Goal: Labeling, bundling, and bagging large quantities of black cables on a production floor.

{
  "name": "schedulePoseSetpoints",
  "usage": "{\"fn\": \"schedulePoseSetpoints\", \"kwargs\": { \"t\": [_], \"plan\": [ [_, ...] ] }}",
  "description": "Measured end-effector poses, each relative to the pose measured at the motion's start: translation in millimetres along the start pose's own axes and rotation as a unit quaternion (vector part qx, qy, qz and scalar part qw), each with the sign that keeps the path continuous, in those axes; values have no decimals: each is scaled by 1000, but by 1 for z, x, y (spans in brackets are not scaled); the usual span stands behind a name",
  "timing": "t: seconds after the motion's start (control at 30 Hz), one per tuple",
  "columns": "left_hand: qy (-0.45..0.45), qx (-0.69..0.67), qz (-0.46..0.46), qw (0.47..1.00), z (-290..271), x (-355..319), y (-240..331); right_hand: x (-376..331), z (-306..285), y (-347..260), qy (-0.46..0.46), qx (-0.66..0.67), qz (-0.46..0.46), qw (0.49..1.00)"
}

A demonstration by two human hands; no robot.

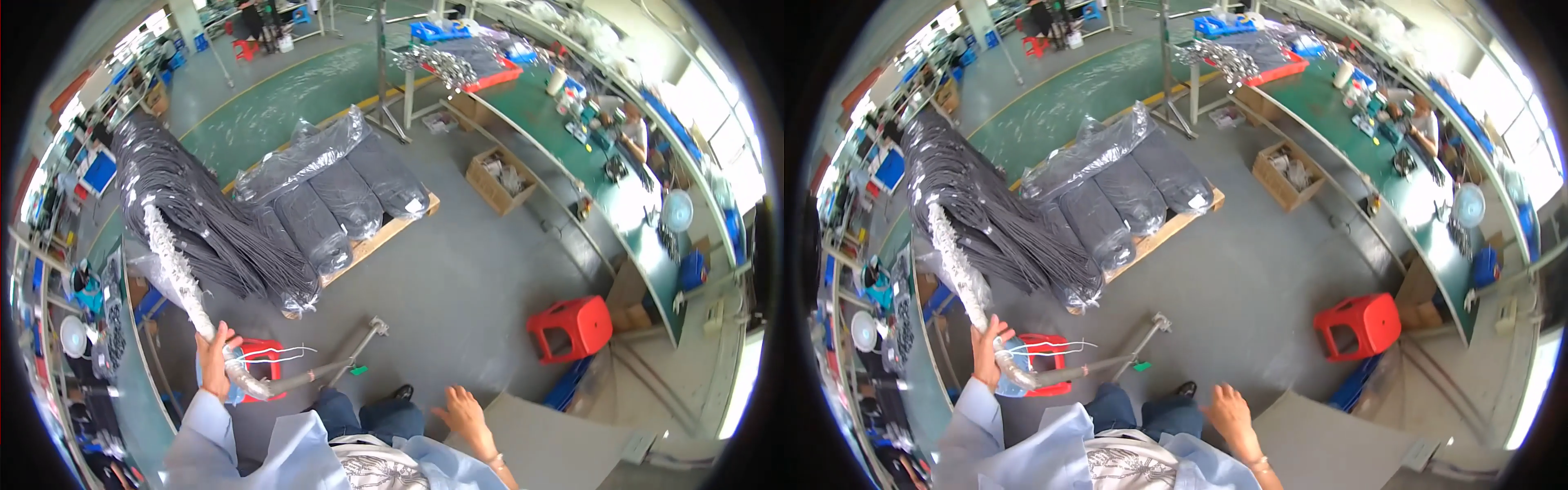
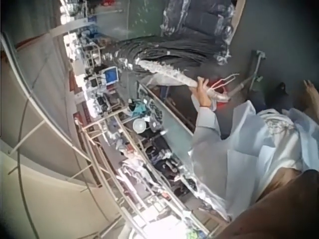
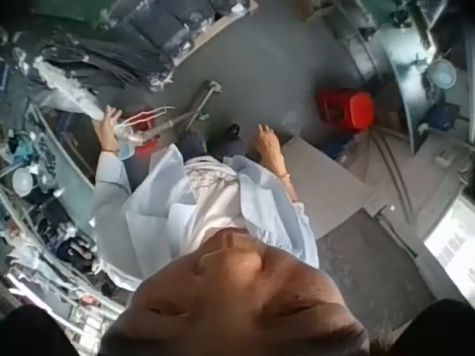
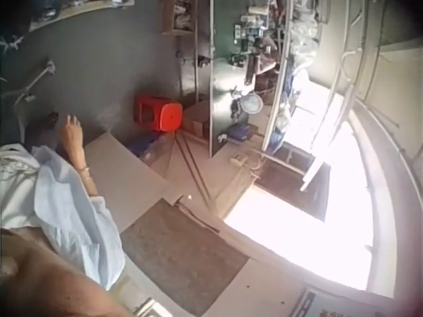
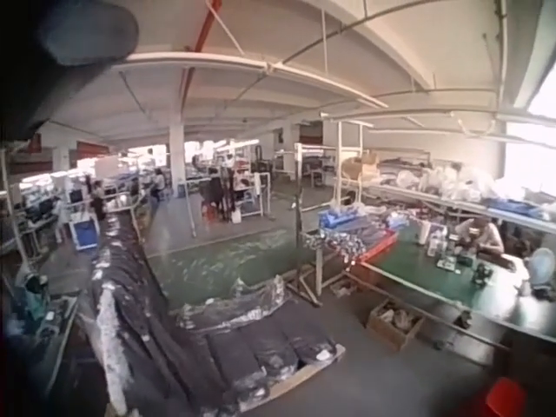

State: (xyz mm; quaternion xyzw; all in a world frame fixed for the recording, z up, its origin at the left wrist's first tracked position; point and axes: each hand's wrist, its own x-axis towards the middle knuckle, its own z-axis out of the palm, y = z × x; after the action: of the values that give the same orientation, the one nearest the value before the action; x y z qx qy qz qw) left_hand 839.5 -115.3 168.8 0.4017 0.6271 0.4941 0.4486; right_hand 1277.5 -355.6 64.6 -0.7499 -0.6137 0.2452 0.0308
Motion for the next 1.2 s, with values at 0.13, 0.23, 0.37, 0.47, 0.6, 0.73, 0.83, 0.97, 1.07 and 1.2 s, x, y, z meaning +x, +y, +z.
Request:
{"fn": "schedulePoseSetpoints", "kwargs": {
  "t": [0.13,0.23,0.37,0.47,0.6,0.73,0.83,0.97,1.07,1.2],
  "plan": [
    [23,-11,-8,1000,17,-6,3,6,-40,24,5,70,-63,996],
    [39,-15,0,999,19,-9,2,41,-62,-7,25,56,-116,991],
    [57,-9,22,998,14,-1,-13,87,-66,-30,6,63,-225,972],
    [63,25,44,997,3,6,-25,116,-77,-29,-30,104,-303,947],
    [84,282,47,955,1,2,-9,173,-104,12,-131,22,-261,956],
    [193,545,-19,815,23,0,16,261,-147,31,-176,-30,-281,943],
    [243,605,-80,754,32,3,9,331,-190,38,-173,-38,-296,939],
    [297,625,-173,701,17,3,-16,416,-228,66,-140,-24,-297,944],
    [323,622,-213,680,27,10,-14,492,-230,106,-154,-1,-302,941],
    [338,613,-273,660,52,21,-4,574,-214,194,-251,-23,-311,916]
  ]
}}
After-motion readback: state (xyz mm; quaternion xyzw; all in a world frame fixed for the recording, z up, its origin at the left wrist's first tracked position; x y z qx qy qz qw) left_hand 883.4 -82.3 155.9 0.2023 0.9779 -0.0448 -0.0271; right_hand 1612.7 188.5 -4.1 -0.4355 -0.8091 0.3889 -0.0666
